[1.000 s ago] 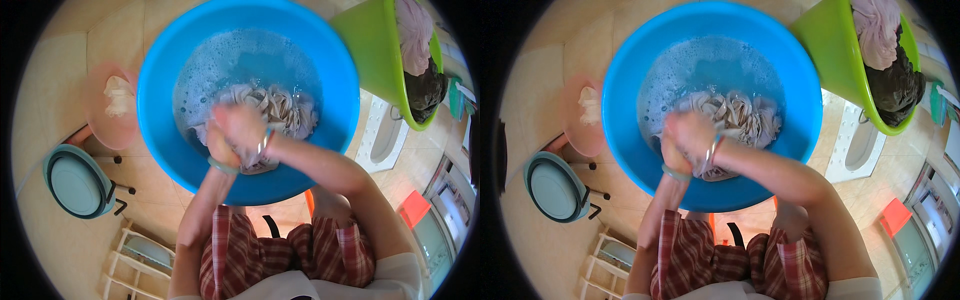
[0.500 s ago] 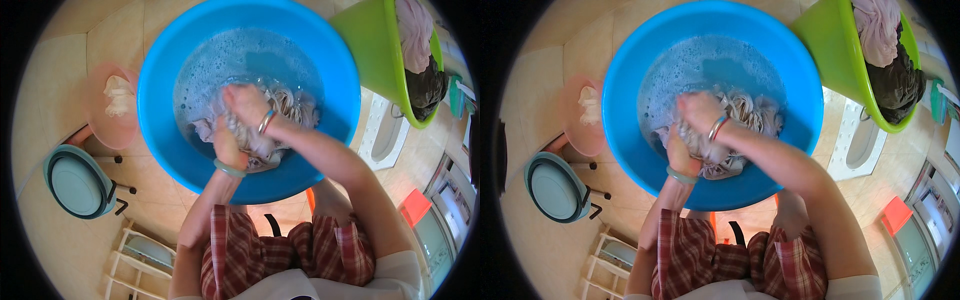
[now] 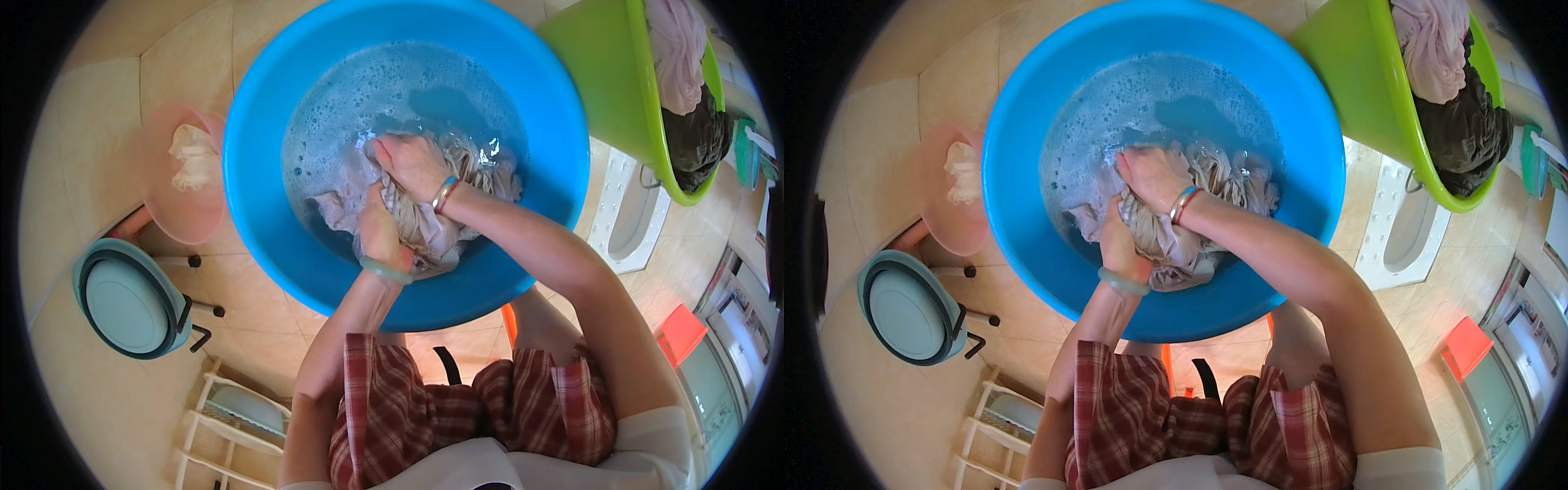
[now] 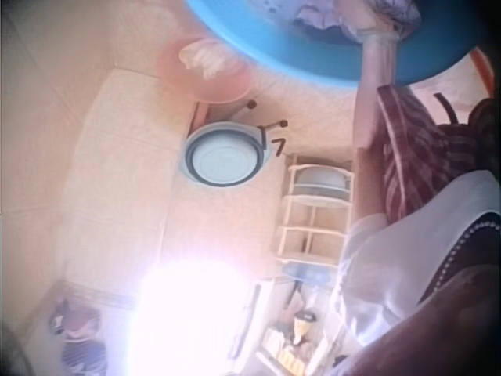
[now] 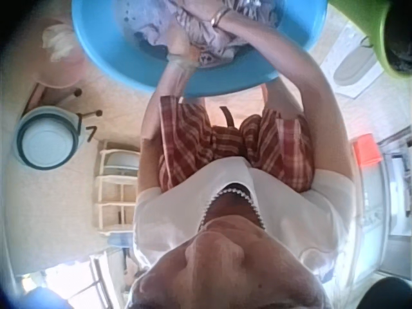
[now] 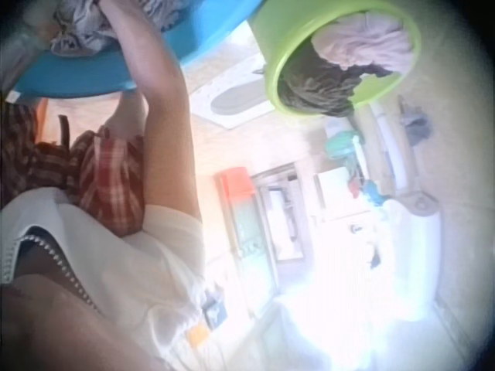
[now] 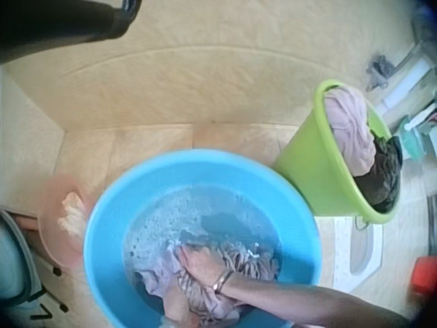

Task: The person hand washes clothes in a blue basin filled with soapy water. They scrub and agitate a light-colored garment, wring it out, and place it in a green bucket. They then add a brown shirt and other items from a pink basin into the blue basin and continue washing them by hand.

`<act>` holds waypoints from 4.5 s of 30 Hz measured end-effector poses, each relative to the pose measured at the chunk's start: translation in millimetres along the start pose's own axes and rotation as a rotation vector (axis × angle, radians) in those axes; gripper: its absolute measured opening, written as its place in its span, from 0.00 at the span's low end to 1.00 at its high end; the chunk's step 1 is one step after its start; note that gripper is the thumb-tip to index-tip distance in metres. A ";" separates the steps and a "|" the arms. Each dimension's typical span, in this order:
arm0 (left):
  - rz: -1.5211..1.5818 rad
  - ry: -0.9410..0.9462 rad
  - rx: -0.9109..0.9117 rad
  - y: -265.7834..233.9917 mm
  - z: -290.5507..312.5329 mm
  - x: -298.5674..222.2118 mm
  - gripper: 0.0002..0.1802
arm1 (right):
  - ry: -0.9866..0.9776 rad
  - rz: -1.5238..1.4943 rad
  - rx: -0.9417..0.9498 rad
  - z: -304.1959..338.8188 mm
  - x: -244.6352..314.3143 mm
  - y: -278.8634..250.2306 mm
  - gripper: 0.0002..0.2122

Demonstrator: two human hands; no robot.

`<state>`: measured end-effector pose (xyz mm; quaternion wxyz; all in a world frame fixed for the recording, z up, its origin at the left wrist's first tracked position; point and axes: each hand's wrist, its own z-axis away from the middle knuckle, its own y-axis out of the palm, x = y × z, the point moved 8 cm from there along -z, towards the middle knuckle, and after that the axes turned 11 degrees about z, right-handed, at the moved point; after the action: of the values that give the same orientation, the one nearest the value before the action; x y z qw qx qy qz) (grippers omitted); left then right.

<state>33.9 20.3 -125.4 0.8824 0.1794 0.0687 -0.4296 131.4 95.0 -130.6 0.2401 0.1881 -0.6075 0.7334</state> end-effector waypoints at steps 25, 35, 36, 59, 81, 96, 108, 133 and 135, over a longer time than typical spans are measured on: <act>-0.123 0.601 0.393 33.9 182.2 -197.3 0.23 | -0.452 -0.211 0.308 29.7 63.6 -77.8 0.48; -0.243 1.178 0.077 30.5 274.8 -290.6 0.25 | -0.300 -0.679 0.434 30.4 69.1 -18.5 0.26; -0.229 1.126 0.014 26.2 254.1 -291.8 0.25 | -0.138 -0.799 0.475 43.9 48.6 -26.1 0.23; -0.262 0.183 0.322 -7.9 -86.1 -106.2 0.34 | 0.434 -0.318 0.102 -24.0 -122.1 -77.7 0.28; 0.128 0.090 0.825 65.9 -16.8 -64.7 0.33 | -0.555 0.054 -0.067 65.9 122.8 -71.5 0.10; 0.090 0.149 0.517 19.8 -52.3 -37.6 0.24 | -0.070 0.043 -0.091 -42.3 32.2 -42.4 0.12; 0.035 0.081 0.352 1.1 -103.1 -51.4 0.25 | 0.099 0.233 0.111 -26.9 -76.1 -11.1 0.15; 0.039 0.056 0.164 31.7 3.4 -69.7 0.17 | -0.125 0.200 -0.099 -34.2 26.9 -65.7 0.08; -0.288 0.311 0.259 19.8 7.8 -97.7 0.23 | -0.035 -0.116 -0.092 -32.8 16.6 -68.2 0.09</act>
<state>-11.6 100.3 -86.2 0.7606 0.3432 0.1730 -0.5233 158.0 139.2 -72.9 0.2800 0.2245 -0.6326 0.6864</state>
